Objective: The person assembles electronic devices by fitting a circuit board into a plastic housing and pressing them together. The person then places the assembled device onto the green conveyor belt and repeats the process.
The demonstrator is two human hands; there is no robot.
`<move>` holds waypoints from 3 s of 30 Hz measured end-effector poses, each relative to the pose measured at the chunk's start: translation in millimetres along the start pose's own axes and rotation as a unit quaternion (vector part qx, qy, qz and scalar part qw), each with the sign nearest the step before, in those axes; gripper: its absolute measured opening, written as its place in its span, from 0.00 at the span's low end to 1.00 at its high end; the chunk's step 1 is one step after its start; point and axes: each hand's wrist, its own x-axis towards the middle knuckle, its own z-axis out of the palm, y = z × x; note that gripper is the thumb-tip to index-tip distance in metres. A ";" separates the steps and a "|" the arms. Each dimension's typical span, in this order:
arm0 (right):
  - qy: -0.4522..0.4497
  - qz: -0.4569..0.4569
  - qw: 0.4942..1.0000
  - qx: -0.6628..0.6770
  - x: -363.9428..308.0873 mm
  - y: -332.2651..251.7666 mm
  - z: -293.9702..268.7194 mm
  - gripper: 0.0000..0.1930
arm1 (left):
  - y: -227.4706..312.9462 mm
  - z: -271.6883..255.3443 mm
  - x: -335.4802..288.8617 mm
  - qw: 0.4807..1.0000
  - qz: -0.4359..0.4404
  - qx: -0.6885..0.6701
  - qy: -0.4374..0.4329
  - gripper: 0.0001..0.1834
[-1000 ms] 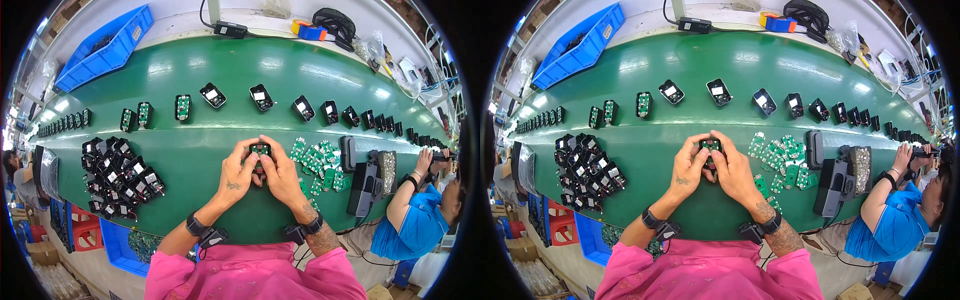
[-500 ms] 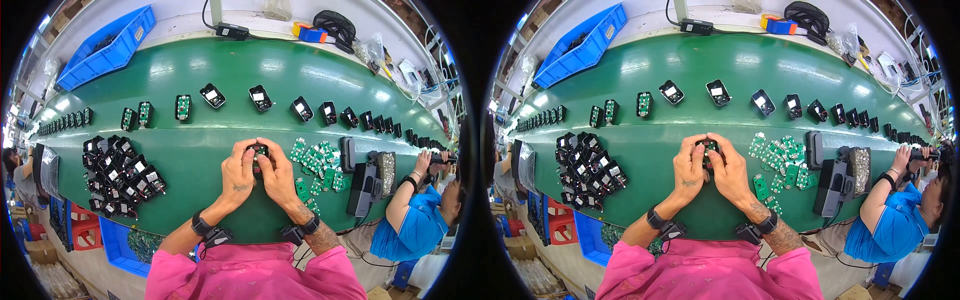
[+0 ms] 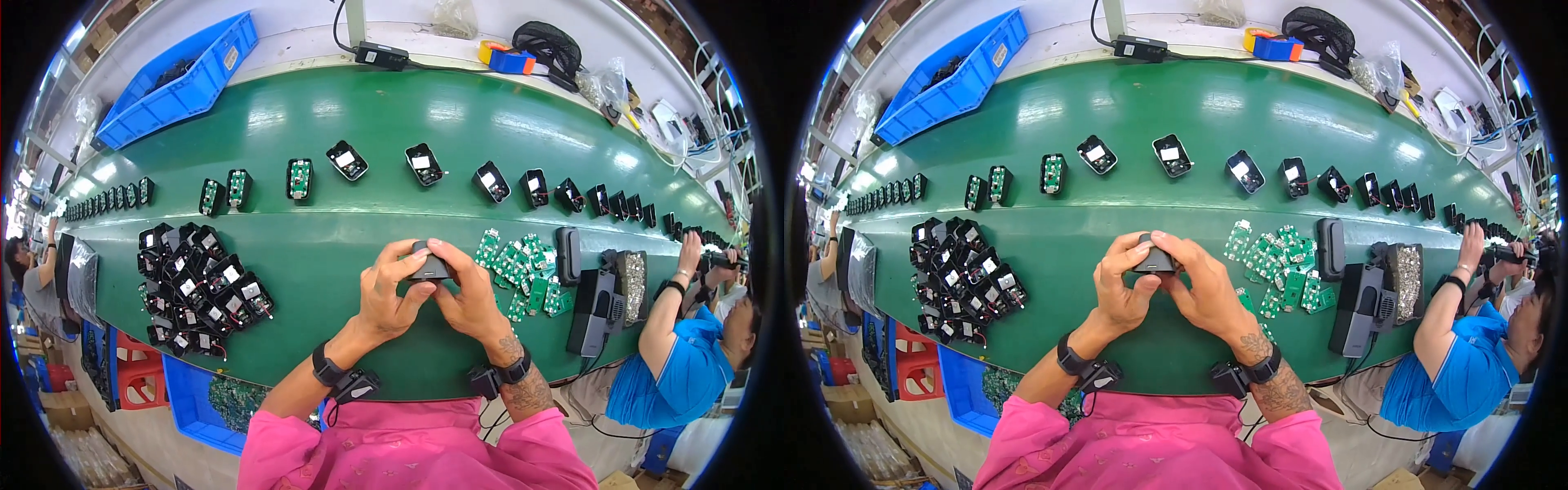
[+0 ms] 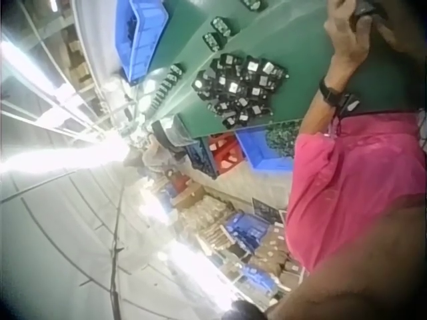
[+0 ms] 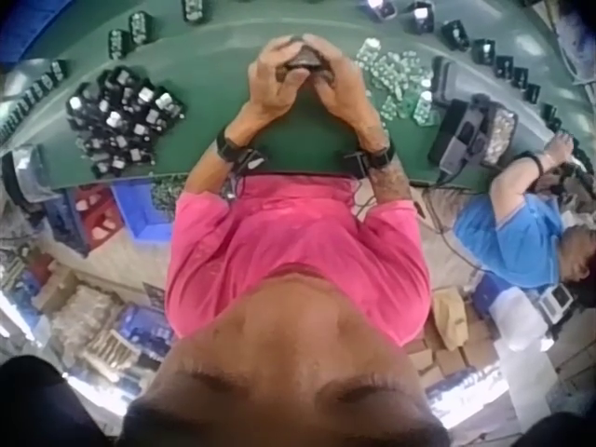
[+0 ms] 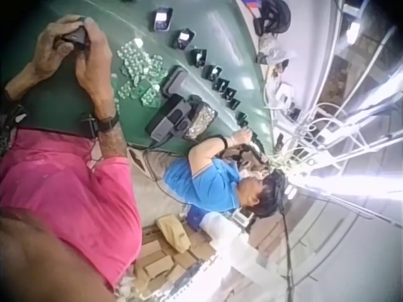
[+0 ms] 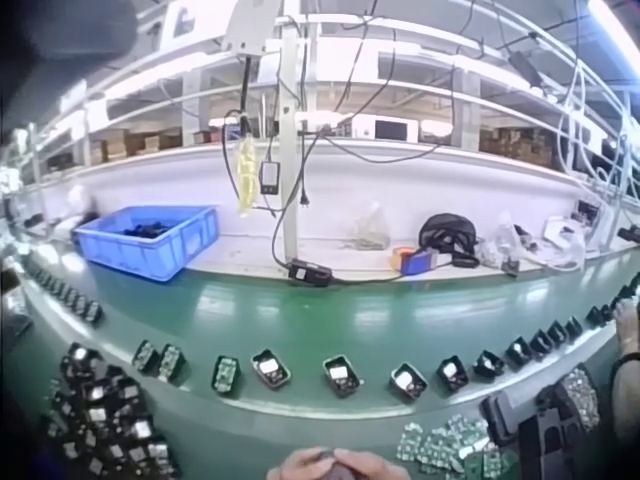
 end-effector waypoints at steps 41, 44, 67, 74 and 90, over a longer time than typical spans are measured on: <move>-0.044 0.350 0.931 0.093 39.9 10.6 15.9 0.37 | -59.5 -55.2 86.2 0.787 -0.183 0.582 -0.087 0.54; -0.025 0.346 0.935 0.072 57.0 31.8 39.5 0.36 | -97.3 -57.9 95.7 0.782 -0.190 0.583 -0.115 0.50; 0.036 0.110 0.982 -0.146 5.2 -17.9 0.3 0.06 | 7.2 -5.2 17.6 0.970 -0.083 0.104 -0.202 0.37; 0.070 0.230 0.969 -0.060 -11.1 -24.6 -31.0 0.06 | 7.0 -13.0 11.1 0.911 -0.294 -0.175 -0.230 0.22; -0.065 0.016 0.876 -0.478 -0.8 13.9 -24.3 0.11 | -6.0 -17.1 8.7 0.949 -0.315 -0.015 -0.012 0.07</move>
